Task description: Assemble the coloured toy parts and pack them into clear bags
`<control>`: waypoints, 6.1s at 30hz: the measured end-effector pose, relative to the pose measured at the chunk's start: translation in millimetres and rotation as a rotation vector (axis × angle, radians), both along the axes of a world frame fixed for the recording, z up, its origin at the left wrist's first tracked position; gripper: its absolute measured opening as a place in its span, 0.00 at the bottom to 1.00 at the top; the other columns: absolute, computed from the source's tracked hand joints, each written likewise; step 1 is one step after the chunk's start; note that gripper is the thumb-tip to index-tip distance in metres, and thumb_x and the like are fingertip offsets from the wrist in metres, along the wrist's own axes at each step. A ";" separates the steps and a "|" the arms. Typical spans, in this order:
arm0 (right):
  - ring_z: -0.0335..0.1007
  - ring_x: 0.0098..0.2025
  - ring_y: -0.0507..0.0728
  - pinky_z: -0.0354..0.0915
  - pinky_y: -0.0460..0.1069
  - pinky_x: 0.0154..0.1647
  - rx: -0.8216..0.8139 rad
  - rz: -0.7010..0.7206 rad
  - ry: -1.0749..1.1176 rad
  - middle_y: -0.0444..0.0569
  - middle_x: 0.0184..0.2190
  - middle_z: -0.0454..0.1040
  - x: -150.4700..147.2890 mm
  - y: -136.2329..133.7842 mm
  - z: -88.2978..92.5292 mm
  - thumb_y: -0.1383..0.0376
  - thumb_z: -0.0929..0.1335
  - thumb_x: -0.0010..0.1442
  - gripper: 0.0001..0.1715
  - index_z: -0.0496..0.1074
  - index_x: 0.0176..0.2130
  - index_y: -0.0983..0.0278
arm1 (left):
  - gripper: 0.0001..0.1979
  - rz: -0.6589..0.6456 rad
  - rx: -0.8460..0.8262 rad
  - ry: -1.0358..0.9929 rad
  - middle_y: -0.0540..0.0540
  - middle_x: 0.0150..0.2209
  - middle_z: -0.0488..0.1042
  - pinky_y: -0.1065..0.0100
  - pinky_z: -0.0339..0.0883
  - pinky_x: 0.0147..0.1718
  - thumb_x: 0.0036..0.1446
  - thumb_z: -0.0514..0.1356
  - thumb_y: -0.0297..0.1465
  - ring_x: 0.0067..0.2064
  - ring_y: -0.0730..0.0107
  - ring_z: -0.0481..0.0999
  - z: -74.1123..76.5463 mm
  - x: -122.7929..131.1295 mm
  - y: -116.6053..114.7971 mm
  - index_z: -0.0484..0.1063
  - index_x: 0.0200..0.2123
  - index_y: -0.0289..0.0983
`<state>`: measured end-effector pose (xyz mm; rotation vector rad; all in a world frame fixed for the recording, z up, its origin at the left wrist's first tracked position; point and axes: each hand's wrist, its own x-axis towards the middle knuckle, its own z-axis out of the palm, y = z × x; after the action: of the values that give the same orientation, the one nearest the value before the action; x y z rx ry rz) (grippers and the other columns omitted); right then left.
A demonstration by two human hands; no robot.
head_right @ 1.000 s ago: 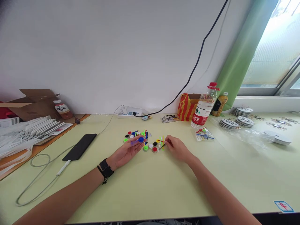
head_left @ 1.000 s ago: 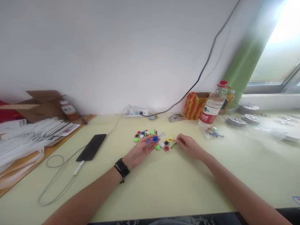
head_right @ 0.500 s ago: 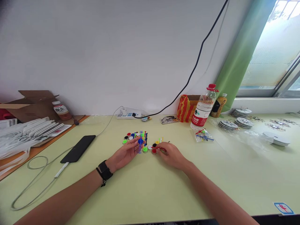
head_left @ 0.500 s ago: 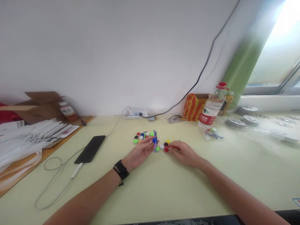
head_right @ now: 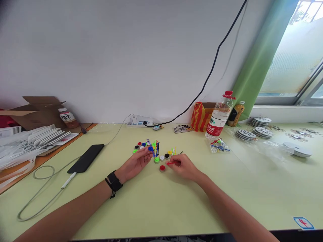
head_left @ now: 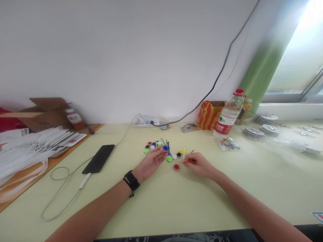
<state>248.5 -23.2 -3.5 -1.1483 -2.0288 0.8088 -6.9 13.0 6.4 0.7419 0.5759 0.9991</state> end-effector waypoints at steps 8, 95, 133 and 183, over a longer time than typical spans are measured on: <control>0.52 0.23 0.52 0.53 0.47 0.25 0.040 -0.110 0.043 0.42 0.19 0.58 3.1 1.2 3.5 0.47 0.61 0.68 0.29 0.71 0.26 0.63 | 0.10 -0.017 0.052 0.050 0.48 0.32 0.78 0.74 0.73 0.37 0.57 0.70 0.27 0.34 0.75 0.79 -2.4 0.7 0.6 0.78 0.42 0.33; 0.69 0.44 0.61 0.65 0.56 0.48 0.198 -0.004 -0.279 0.52 0.40 0.74 28.8 12.0 -1.4 0.62 0.56 0.74 0.15 0.67 0.40 0.60 | 0.13 -0.073 0.944 1.010 0.45 0.41 0.77 0.65 0.68 0.40 0.69 0.54 0.42 0.45 0.60 0.76 -3.3 11.9 -27.1 0.72 0.41 0.39; 0.58 0.33 0.55 0.59 0.49 0.36 0.029 -0.001 0.098 0.44 0.33 0.63 -18.5 -26.9 13.5 0.58 0.54 0.74 0.12 0.59 0.41 0.59 | 0.20 -0.249 0.562 0.647 0.41 0.41 0.82 0.59 0.76 0.48 0.57 0.69 0.39 0.43 0.62 0.81 -8.7 13.4 -16.1 0.79 0.50 0.36; 0.62 0.28 0.51 0.63 0.46 0.27 0.103 0.033 0.055 0.45 0.36 0.68 -5.0 -11.0 1.3 0.60 0.64 0.69 0.28 0.60 0.66 0.53 | 0.16 -0.015 0.543 0.551 0.42 0.41 0.81 0.60 0.75 0.47 0.54 0.72 0.37 0.44 0.61 0.82 -15.5 12.1 -8.0 0.77 0.43 0.35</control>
<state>243.5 -34.2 -2.2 -1.0272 -2.0245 0.7353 5.3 5.0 -9.0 1.5286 0.7772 0.9438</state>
